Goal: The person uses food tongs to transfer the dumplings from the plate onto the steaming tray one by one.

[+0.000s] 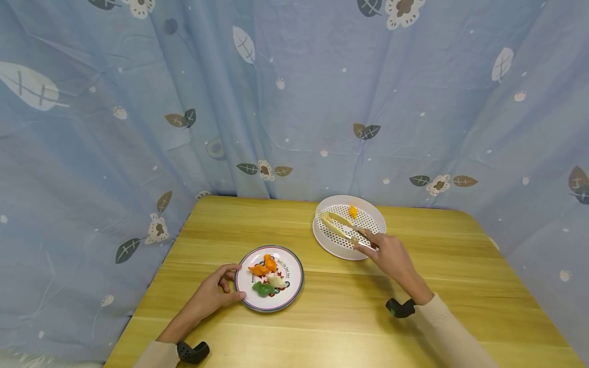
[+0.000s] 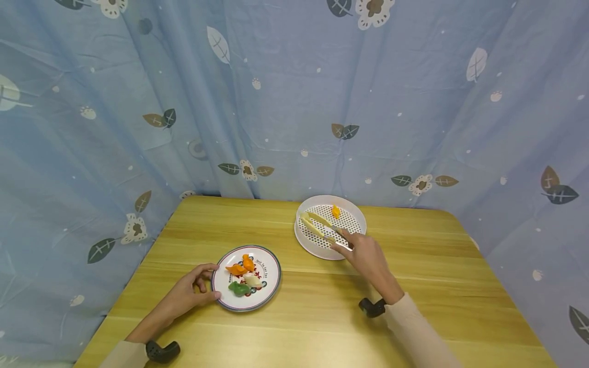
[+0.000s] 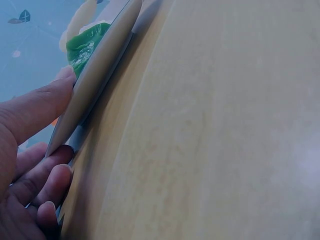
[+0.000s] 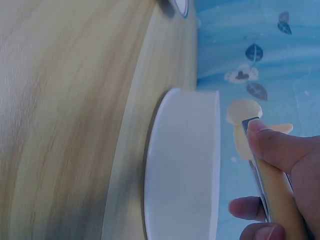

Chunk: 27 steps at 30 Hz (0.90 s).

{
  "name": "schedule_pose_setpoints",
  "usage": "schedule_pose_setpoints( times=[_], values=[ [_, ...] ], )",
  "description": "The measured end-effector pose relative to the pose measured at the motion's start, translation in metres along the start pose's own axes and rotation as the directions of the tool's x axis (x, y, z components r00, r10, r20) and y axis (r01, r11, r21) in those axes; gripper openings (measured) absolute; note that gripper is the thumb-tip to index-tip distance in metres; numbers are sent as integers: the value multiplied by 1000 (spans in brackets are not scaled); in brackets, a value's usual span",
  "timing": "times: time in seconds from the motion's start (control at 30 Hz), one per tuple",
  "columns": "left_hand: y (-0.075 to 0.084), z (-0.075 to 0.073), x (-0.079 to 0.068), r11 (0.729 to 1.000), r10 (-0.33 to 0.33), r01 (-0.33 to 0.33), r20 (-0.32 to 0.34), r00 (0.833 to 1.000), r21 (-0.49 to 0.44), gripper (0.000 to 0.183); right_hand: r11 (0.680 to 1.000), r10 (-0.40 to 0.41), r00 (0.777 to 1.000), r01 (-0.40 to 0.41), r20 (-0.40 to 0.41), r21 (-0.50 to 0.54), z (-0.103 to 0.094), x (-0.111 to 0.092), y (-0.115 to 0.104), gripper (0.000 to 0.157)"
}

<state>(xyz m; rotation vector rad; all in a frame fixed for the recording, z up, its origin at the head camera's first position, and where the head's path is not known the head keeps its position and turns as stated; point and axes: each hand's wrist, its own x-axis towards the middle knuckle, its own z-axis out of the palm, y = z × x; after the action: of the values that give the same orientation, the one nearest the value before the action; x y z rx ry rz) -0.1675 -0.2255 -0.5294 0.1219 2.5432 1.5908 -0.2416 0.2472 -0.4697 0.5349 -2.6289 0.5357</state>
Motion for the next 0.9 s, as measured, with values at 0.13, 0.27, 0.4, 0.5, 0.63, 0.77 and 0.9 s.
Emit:
schedule_pose_setpoints(
  times=[0.13,0.27,0.4,0.5,0.63,0.77,0.9],
  values=[
    [-1,1,0,1000,-2,2,0,1000,0,71,1000,17,1000,-17,-3,-21,0,1,9,57],
    [-1,1,0,1000,0,0,-1,1000,3,71,997,65,998,-64,5,-39,1,4,16,57],
    [-1,0,0,1000,11,-11,-2,1000,8,71,991,125,992,-123,35,-45,2,7,20,56],
    [-2,0,0,1000,16,-16,-1,1000,13,71,987,156,986,-153,56,-47,3,10,23,58],
    [-3,0,0,1000,10,-10,1,1000,7,71,983,181,980,-177,81,-58,3,15,26,59],
    [-3,1,1,1000,7,-7,-4,1000,6,71,979,187,978,-178,88,-96,2,21,30,57],
    [-3,1,1,1000,9,-9,-8,1000,10,71,975,193,976,-179,105,-135,1,26,33,58]
  ],
)
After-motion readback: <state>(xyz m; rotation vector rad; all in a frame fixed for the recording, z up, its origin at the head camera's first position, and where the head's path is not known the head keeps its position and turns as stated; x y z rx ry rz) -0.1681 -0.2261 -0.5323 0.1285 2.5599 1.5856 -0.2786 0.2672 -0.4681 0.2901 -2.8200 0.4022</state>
